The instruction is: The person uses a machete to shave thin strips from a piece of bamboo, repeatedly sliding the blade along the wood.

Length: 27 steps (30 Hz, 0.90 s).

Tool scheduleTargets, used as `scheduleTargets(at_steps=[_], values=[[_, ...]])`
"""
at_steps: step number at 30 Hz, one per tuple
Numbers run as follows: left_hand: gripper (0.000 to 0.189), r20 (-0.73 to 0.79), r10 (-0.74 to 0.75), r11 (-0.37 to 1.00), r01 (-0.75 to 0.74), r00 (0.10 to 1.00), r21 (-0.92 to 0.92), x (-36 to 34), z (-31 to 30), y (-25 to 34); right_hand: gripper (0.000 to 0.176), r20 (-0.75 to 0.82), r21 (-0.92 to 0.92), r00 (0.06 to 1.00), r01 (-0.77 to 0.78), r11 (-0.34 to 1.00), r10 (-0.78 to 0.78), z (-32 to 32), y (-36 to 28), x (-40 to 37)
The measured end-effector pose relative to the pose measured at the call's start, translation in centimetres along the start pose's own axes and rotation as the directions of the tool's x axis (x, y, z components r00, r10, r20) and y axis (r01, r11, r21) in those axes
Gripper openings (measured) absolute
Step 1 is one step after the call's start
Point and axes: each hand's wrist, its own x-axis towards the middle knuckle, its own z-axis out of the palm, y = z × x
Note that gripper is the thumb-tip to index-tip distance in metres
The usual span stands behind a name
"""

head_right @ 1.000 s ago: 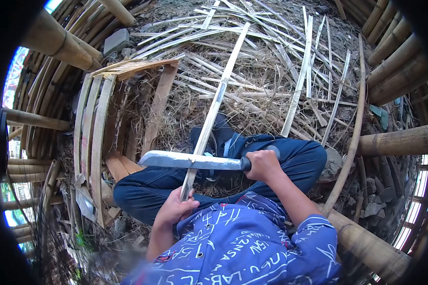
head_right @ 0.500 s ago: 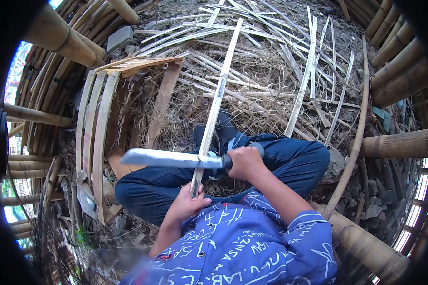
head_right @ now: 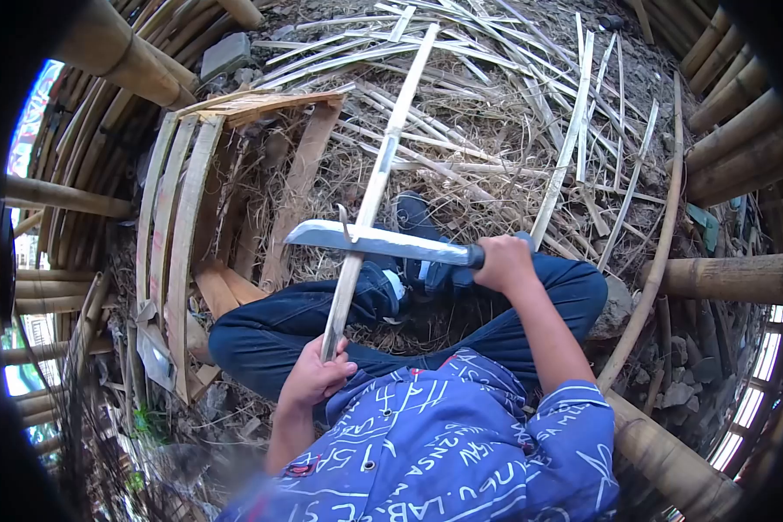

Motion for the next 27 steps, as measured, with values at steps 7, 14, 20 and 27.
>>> scheduleTargets(at_steps=[7, 14, 20, 27], values=[[0.035, 0.064, -0.064, 0.998, 0.064, 0.996, 0.010, -0.2, 0.0, 0.2, 0.022, -0.057, -0.027, 0.998, 0.016, 1.000, -0.017, -0.7, 2.7, -0.8], [0.035, 0.070, -0.071, 0.984, 0.058, 0.995, 0.166, 0.6, 1.2, 0.6, 0.021, -0.015, 0.065, 0.991, 0.134, 0.989, -0.133, 0.5, -1.5, -1.9], [0.038, 0.138, -0.112, 0.971, 0.079, 0.984, 0.224, 1.6, 3.0, -0.7, 0.023, 0.035, 0.084, 0.975, 0.215, 0.973, -0.218, 0.6, -6.8, 1.1], [0.037, 0.062, -0.068, 0.989, 0.059, 0.996, 0.138, -0.1, 1.9, -0.3, 0.026, -0.018, -0.022, 1.000, -0.024, 0.999, 0.024, -0.7, -0.3, 5.5]])
